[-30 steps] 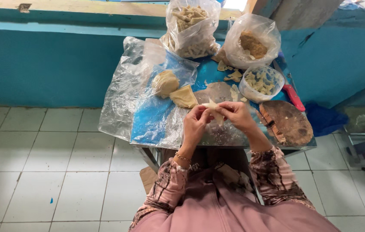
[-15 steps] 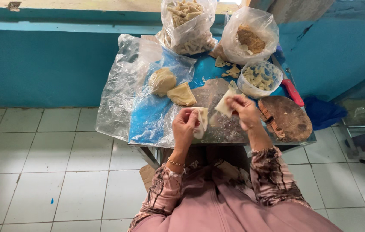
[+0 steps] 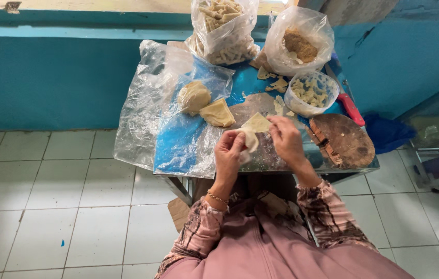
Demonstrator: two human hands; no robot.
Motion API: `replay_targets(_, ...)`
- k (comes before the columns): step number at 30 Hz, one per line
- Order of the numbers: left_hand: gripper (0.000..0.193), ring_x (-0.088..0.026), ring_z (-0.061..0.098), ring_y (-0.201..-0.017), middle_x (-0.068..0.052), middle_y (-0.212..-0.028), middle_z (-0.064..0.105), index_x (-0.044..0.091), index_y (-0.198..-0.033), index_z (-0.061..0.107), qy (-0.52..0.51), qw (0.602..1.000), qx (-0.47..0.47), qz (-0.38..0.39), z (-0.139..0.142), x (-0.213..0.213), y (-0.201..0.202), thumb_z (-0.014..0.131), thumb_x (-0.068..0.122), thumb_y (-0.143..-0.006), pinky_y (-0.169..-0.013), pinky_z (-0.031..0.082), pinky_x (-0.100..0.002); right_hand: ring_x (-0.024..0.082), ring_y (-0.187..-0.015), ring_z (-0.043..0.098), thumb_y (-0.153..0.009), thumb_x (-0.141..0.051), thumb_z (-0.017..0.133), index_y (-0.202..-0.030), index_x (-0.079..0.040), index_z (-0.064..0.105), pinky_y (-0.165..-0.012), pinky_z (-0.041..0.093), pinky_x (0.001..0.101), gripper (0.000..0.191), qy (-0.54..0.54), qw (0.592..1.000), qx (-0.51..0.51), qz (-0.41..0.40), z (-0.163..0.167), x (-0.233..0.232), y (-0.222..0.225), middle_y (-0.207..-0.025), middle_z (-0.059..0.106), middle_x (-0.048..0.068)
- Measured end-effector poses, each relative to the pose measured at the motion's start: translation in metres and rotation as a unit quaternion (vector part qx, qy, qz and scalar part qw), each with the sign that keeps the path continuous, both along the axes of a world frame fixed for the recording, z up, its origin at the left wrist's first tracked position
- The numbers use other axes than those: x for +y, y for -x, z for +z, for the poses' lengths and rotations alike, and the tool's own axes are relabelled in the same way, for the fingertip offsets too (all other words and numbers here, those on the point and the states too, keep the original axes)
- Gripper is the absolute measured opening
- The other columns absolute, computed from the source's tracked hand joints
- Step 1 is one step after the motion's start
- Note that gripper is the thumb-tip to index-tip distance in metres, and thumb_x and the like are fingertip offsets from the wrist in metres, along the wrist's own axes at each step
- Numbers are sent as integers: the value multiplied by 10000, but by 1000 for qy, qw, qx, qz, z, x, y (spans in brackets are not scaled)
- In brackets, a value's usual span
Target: The person sits at a small table and folds triangular dough pieces by hand, pinching the edges closed one at a time. They place each finished folded piece into a plastic bag of finished pieces, occasionally reaching into a bag of brown filling with a spoon to add filling to a dough piece before folding.
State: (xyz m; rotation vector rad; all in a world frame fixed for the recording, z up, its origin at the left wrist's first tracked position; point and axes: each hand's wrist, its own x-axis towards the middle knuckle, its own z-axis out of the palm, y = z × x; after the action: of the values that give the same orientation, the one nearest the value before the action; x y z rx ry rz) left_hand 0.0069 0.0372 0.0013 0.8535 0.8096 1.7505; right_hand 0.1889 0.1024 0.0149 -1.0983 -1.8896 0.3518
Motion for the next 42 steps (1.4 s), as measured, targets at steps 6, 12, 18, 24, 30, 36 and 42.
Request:
replay_targets(6, 126, -76, 679, -869, -27, -983, 721, 19, -1092, 684, -25, 996, -67, -55, 3, 4, -34, 689, 123, -1022, -798, 588, -250, 115, -939, 690, -1009, -138, 603, -1194, -55, 657, -776, 580, 268, 210, 421, 779, 436, 159, -34, 3, -15, -1087, 709, 30)
replay_targets(12, 97, -282, 679, -873, -74, -941, 689, 120, -947, 716, -1, 805, 564, 187, 10, -2, -18, 727, 212, -919, -719, 538, -409, 111, -780, 632, -918, -83, 774, -1072, -22, 743, -662, 497, 266, 169, 228, 959, 153, 69, -31, 27, -16, -909, 727, 35)
replay_targets(18, 146, -308, 643, -919, -97, -976, 609, 88, -887, 647, 24, 713, 669, 210, 18, 8, -12, 702, 222, -900, -732, 528, -451, 196, -749, 709, -850, -142, 792, -986, -120, 809, -679, 556, 325, 138, 103, 993, -30, 44, -1, 39, 13, -933, 733, 61)
replay_targets(24, 308, -301, 616, -959, -124, -1068, 613, 52, -1129, 678, -52, 690, 672, 263, 13, 4, -11, 673, 203, -861, -726, 490, -416, 283, -868, 713, -854, -150, 780, -989, -113, 784, -749, 551, 382, 141, -11, 996, -85, -18, -4, 32, 25, -945, 709, 74)
replay_targets(30, 125, -281, 589, -995, -89, -1037, 617, 92, -946, 641, -95, 665, 709, 213, 10, 15, -11, 666, 198, -884, -788, 434, -423, 258, -1025, 649, -960, -240, 777, -1215, -154, 767, -880, 524, 409, 270, -82, 977, -180, -78, 25, 59, -24, -1167, 696, 72)
replay_targets(36, 99, -287, 593, -998, -84, -1047, 619, 92, -919, 637, -69, 699, 685, 194, 10, 13, -10, 662, 185, -896, -801, 448, -419, 317, -1306, 402, -780, -501, 804, -1047, -238, 835, -1054, 249, 571, 376, 17, 885, -446, -131, 36, 112, -103, -1377, 573, 80)
replay_targets(42, 95, -290, 592, -996, -96, -1063, 619, 84, -921, 643, -80, 699, 680, 208, 12, 12, -10, 659, 178, -920, -797, 446, -425, 252, -1301, 475, -791, -488, 803, -972, -189, 825, -1125, 297, 501, 350, -30, 901, -417, -121, -1, 128, -113, -1271, 636, -26)
